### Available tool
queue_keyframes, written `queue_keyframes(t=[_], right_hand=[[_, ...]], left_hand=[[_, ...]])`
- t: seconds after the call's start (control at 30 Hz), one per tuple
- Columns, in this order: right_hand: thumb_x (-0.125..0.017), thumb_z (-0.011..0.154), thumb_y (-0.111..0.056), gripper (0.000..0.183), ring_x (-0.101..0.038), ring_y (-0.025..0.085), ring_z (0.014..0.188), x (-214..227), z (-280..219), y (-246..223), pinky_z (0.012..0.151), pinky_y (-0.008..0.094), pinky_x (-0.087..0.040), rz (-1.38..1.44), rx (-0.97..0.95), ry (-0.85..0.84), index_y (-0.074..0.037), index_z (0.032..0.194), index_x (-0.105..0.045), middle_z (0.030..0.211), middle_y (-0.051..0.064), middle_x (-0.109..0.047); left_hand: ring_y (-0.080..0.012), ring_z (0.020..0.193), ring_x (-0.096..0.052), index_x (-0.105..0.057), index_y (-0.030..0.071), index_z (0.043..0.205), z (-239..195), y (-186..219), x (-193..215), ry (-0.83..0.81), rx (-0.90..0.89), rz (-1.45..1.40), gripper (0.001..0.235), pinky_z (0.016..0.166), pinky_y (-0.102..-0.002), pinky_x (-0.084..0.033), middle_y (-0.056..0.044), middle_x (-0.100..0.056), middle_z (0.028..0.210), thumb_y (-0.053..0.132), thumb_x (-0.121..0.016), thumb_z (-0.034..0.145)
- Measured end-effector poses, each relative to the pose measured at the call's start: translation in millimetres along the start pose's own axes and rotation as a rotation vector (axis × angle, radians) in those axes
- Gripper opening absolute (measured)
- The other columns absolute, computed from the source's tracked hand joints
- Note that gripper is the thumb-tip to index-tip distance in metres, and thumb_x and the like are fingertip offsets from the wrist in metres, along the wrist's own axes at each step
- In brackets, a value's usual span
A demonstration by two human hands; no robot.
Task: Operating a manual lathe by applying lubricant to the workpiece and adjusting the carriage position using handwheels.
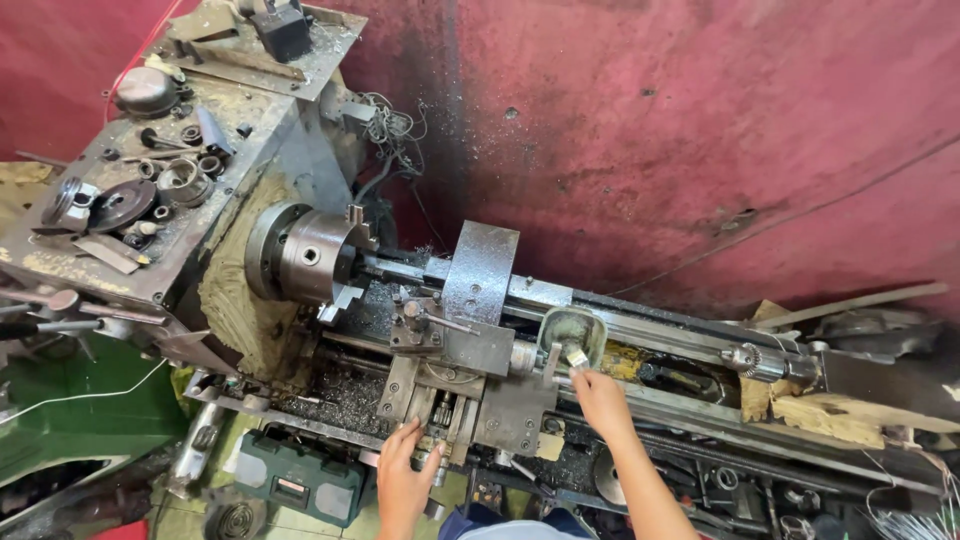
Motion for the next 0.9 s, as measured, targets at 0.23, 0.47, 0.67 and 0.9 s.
queue_keyframes(t=[0.23, 0.47, 0.67, 0.9], right_hand=[[-0.045, 0.104, -0.047, 0.054, -0.074, 0.02, 0.108, 12.4, -27.9, -12.6, 0.075, 0.033, -0.048, 0.032, -0.01, 0.013, -0.009, 0.075, -0.07, 0.081, 0.005, -0.073], [-0.06, 0.098, -0.045, 0.039, -0.059, 0.016, 0.09, 20.2, -39.2, -19.4, 0.07, 0.031, -0.038, 0.203, -0.126, 0.038, -0.01, 0.085, -0.073, 0.072, 0.003, -0.064], [-0.073, 0.088, -0.046, 0.041, -0.062, 0.013, 0.072, 9.3, -12.3, 6.7, 0.068, 0.028, -0.046, 0.08, 0.014, 0.008, -0.014, 0.112, -0.081, 0.087, -0.002, -0.077], [-0.07, 0.09, -0.045, 0.05, -0.073, 0.017, 0.087, 13.5, -7.5, 2.2, 0.078, 0.033, -0.055, 0.064, 0.064, -0.113, -0.007, 0.121, -0.077, 0.117, 0.003, -0.08]], left_hand=[[-0.0204, 0.134, -0.055, -0.073, 0.013, 0.125, 0.1, -2.7, -3.4, -0.023, -0.006, 0.015, 0.049, 0.11, -0.046, -0.044, 0.004, -0.066, 0.14, 0.042, -0.074, 0.085], [-0.0203, 0.138, -0.052, -0.072, 0.016, 0.127, 0.8, -4.4, -5.3, -0.049, 0.028, 0.03, 0.051, 0.113, -0.05, -0.041, 0.003, -0.065, 0.141, 0.044, -0.075, 0.085], [-0.0182, 0.134, -0.056, -0.075, 0.014, 0.123, 3.5, -3.6, -4.0, -0.006, 0.006, 0.001, 0.049, 0.11, -0.046, -0.044, 0.004, -0.068, 0.137, 0.041, -0.078, 0.083], [-0.0182, 0.134, -0.055, -0.075, 0.015, 0.124, 2.5, -1.8, -3.6, -0.022, 0.043, 0.02, 0.051, 0.111, -0.046, -0.043, 0.004, -0.068, 0.138, 0.045, -0.075, 0.084]])
Point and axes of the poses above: each hand's wrist, its own z-axis towards the middle knuckle, its own x-axis out of the back of the hand, y = z × x, the point moved 6 cm from there along z, towards the middle knuckle
